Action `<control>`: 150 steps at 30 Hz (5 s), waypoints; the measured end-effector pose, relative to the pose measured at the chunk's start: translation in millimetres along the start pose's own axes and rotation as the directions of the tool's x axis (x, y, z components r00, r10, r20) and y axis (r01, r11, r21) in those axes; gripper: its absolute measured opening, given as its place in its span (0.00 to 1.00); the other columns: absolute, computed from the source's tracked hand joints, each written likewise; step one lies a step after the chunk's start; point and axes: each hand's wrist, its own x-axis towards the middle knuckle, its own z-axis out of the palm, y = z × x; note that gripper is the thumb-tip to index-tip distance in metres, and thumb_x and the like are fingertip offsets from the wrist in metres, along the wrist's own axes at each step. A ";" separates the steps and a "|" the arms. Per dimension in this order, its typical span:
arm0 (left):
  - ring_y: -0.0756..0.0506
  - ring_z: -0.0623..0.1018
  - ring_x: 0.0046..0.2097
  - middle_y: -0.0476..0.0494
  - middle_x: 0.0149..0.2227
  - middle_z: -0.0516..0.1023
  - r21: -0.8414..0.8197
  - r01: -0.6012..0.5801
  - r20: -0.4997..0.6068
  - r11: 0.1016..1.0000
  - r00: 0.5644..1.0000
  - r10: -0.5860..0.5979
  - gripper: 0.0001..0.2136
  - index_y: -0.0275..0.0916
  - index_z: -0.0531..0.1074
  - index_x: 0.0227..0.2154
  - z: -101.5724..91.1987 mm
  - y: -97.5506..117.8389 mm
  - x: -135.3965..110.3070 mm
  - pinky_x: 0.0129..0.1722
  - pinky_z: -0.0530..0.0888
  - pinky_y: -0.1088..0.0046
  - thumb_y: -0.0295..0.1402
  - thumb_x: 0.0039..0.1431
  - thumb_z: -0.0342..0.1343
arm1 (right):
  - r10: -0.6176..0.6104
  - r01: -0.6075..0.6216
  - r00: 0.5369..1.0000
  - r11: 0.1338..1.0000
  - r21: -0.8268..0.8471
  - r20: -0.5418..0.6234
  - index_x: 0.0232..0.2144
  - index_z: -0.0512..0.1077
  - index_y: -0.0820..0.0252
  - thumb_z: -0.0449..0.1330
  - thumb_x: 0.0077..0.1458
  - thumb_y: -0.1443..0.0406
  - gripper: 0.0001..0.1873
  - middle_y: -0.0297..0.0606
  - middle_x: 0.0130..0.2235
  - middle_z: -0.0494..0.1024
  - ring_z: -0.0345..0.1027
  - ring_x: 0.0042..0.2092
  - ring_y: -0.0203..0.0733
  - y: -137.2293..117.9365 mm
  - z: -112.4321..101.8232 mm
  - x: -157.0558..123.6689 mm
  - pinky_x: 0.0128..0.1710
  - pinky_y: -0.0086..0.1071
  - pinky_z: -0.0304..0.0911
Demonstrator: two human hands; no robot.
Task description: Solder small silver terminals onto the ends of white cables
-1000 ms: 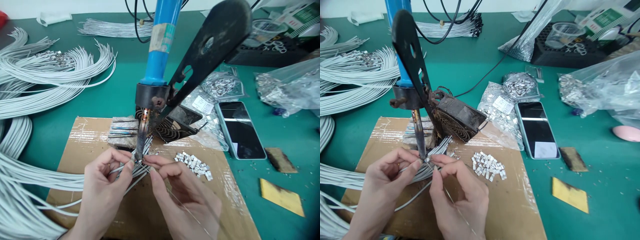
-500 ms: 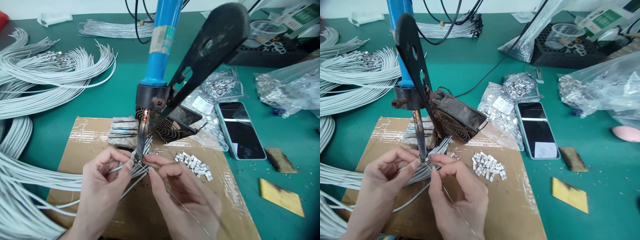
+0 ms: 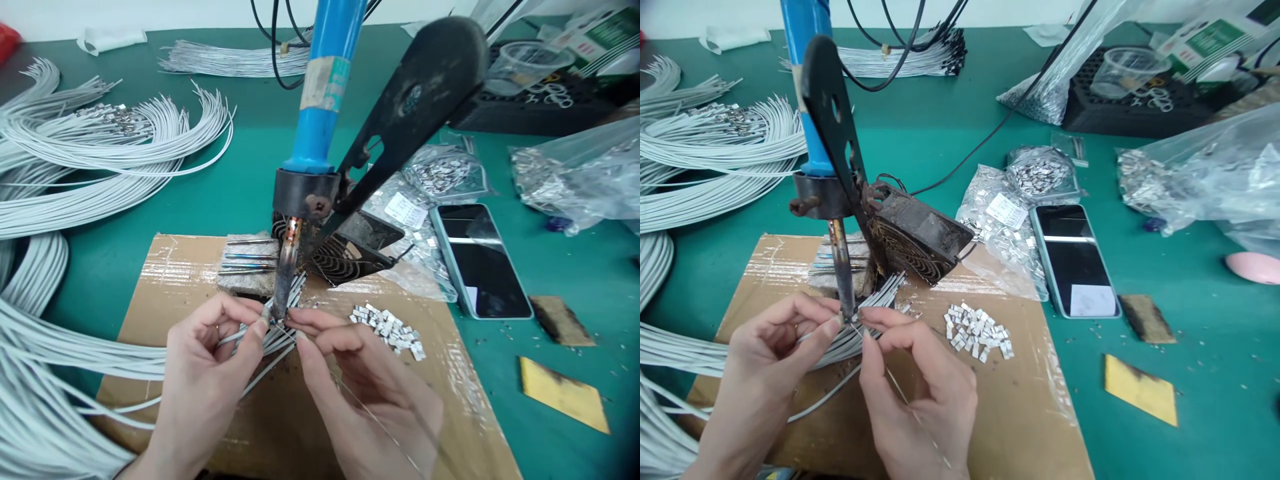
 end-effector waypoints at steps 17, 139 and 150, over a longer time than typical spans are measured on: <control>0.54 0.82 0.28 0.49 0.28 0.86 0.002 0.024 -0.078 1.000 0.997 -0.024 0.06 0.38 0.80 0.20 7.4 8.2 -1.3 0.29 0.76 0.90 0.24 0.46 0.70 | -0.067 0.068 0.997 0.997 -0.020 0.042 0.28 0.74 0.53 0.66 0.62 0.71 0.11 0.32 0.42 0.88 0.85 0.44 0.38 8.0 -4.4 0.6 0.46 0.26 0.76; 0.57 0.83 0.30 0.53 0.31 0.85 -0.043 0.022 -0.060 0.999 0.998 -0.025 0.08 0.40 0.80 0.23 4.0 0.7 -2.6 0.31 0.75 0.92 0.21 0.49 0.70 | -0.186 0.187 0.982 0.978 -0.089 0.019 0.30 0.76 0.53 0.68 0.60 0.72 0.10 0.27 0.42 0.89 0.84 0.39 0.33 14.9 1.6 0.2 0.43 0.23 0.75; 0.52 0.83 0.32 0.50 0.31 0.85 0.005 0.110 -0.026 0.994 0.994 -0.110 0.07 0.39 0.78 0.21 6.6 -0.8 -19.0 0.32 0.76 0.87 0.25 0.47 0.71 | 0.086 -0.044 0.955 0.987 0.152 -0.284 0.30 0.79 0.54 0.69 0.64 0.59 0.10 0.28 0.26 0.79 0.75 0.29 0.34 14.3 -39.9 4.7 0.33 0.25 0.72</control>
